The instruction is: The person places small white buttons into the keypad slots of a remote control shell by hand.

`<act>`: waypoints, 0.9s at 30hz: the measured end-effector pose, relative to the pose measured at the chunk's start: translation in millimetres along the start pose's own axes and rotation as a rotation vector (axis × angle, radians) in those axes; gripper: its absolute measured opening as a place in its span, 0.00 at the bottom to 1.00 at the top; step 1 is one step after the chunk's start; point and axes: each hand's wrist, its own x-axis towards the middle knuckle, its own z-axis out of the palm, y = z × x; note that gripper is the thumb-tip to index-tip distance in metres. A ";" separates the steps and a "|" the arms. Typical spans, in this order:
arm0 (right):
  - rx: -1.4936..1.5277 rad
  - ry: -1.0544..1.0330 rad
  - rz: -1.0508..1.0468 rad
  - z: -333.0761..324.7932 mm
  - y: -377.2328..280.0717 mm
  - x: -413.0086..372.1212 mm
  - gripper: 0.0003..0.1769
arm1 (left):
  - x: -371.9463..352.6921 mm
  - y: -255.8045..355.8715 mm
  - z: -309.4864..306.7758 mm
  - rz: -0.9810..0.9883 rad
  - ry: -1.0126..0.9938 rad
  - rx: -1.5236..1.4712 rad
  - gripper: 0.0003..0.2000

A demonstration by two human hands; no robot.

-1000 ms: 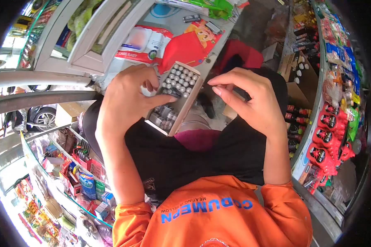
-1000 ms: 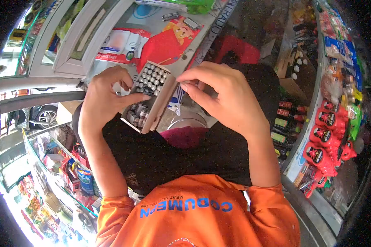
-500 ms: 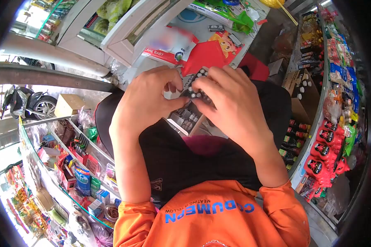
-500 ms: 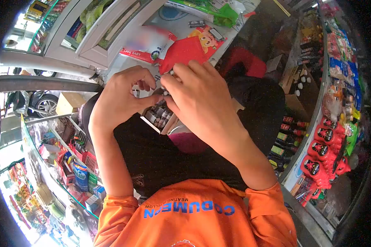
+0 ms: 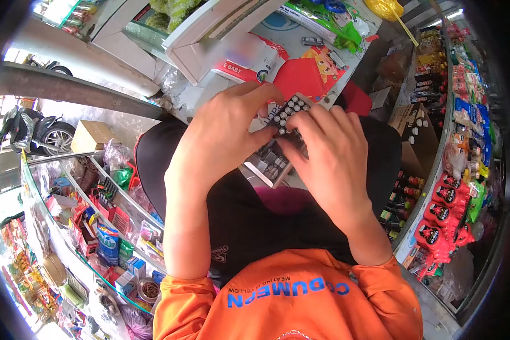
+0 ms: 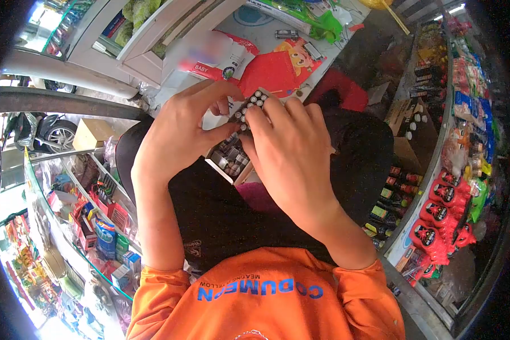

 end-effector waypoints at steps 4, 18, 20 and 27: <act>0.008 -0.006 0.024 -3.2 0.7 -2.1 0.17 | 2.0 3.2 -1.4 -0.021 -0.030 -0.068 0.19; 0.135 -0.086 0.034 -6.5 9.9 5.1 0.19 | 2.4 -0.4 -5.9 0.072 -0.096 -0.152 0.15; 0.172 -0.123 0.020 -13.9 7.9 7.0 0.18 | 1.8 0.6 -5.5 0.065 -0.065 -0.153 0.16; 0.273 -0.275 -0.067 -23.3 0.4 -0.5 0.14 | 2.2 -2.8 -3.6 0.048 -0.028 -0.092 0.18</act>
